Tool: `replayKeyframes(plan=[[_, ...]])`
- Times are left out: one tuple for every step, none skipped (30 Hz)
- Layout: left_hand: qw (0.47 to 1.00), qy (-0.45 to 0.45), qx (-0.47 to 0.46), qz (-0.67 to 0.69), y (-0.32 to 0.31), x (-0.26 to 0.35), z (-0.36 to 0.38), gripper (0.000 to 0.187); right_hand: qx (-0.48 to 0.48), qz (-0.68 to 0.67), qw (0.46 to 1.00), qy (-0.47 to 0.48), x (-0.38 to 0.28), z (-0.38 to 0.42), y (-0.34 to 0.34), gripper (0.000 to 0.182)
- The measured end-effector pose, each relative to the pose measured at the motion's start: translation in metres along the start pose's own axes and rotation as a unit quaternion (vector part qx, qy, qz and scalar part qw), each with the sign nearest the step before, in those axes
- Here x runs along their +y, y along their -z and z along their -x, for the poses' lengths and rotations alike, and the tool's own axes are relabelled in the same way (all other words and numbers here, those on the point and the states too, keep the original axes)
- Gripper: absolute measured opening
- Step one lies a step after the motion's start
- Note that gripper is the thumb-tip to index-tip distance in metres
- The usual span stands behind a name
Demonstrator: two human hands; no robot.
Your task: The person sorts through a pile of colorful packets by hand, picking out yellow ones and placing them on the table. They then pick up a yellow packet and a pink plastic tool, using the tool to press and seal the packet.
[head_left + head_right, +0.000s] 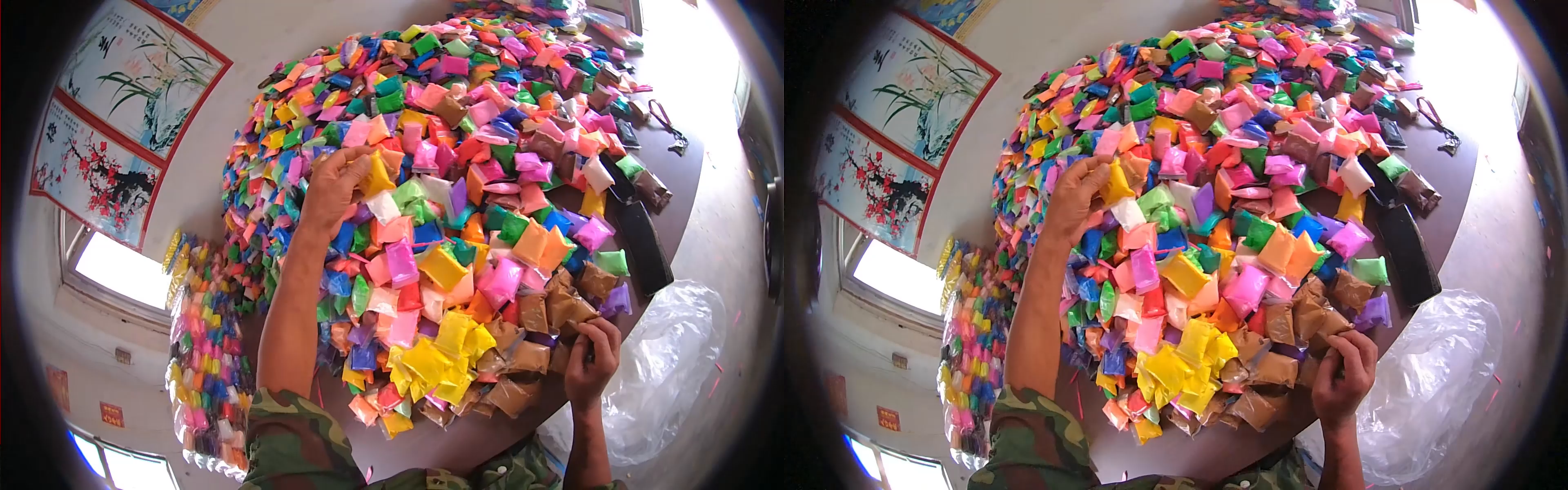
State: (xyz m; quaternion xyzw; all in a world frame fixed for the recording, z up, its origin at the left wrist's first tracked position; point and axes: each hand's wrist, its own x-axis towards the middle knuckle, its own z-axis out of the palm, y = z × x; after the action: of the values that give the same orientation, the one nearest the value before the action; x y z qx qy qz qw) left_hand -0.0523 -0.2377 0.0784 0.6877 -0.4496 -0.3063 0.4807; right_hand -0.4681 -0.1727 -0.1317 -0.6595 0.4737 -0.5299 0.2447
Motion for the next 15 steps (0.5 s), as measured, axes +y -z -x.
replayKeyframes(plan=[[1.0,-0.004,-0.003,0.017,0.0,0.002,0.007,0.031,0.0,-0.002,1.0,-0.002,0.0,0.001,-0.001,0.019],[0.999,-0.008,-0.005,0.035,0.0,0.003,0.014,0.031,0.0,-0.004,1.0,0.001,0.001,0.002,-0.001,0.019],[0.999,-0.011,-0.008,0.052,0.0,0.003,0.021,0.031,0.0,-0.006,1.0,0.004,0.001,0.002,-0.001,0.019],[0.996,-0.026,-0.004,0.084,0.0,-0.001,0.025,0.03,0.0,-0.007,1.0,0.007,0.002,0.002,-0.001,0.019],[0.997,-0.039,0.009,0.062,0.003,-0.004,0.03,0.03,0.0,-0.009,1.0,0.007,0.002,0.002,-0.001,0.019],[0.998,-0.052,0.023,0.039,0.004,-0.005,0.037,0.03,-0.001,-0.011,1.0,0.007,0.002,0.002,-0.002,0.019],[0.997,-0.063,0.037,0.017,0.005,-0.006,0.045,0.03,-0.002,-0.013,1.0,0.007,0.003,0.003,-0.002,0.019],[0.996,-0.069,0.061,-0.009,0.005,-0.006,0.054,0.026,-0.006,-0.014,1.0,0.0,0.003,0.004,-0.001,0.02],[0.994,-0.082,0.07,-0.025,0.008,-0.008,0.063,0.025,-0.005,-0.014,1.0,0.002,0.004,0.005,-0.002,0.02],[0.992,-0.093,0.08,-0.04,0.013,-0.011,0.072,0.024,-0.005,-0.015,1.0,0.003,0.006,0.006,-0.002,0.02],[0.989,-0.103,0.089,-0.056,0.017,-0.014,0.083,0.023,-0.006,-0.015,1.0,0.005,0.006,0.007,-0.002,0.02],[0.989,-0.086,0.102,-0.067,0.02,-0.011,0.097,0.023,-0.007,-0.021,1.0,0.001,0.006,0.007,-0.003,0.02],[0.989,-0.081,0.106,-0.063,0.025,-0.012,0.111,0.023,-0.005,-0.014,1.0,0.012,0.006,0.007,-0.003,0.02],[0.989,-0.076,0.11,-0.06,0.029,-0.014,0.126,0.023,-0.005,-0.006,1.0,0.023,0.008,0.008,-0.003,0.019],[0.989,-0.068,0.115,-0.056,0.034,-0.017,0.141,0.024,-0.005,0.001,0.999,0.034,0.01,0.009,-0.003,0.019]])
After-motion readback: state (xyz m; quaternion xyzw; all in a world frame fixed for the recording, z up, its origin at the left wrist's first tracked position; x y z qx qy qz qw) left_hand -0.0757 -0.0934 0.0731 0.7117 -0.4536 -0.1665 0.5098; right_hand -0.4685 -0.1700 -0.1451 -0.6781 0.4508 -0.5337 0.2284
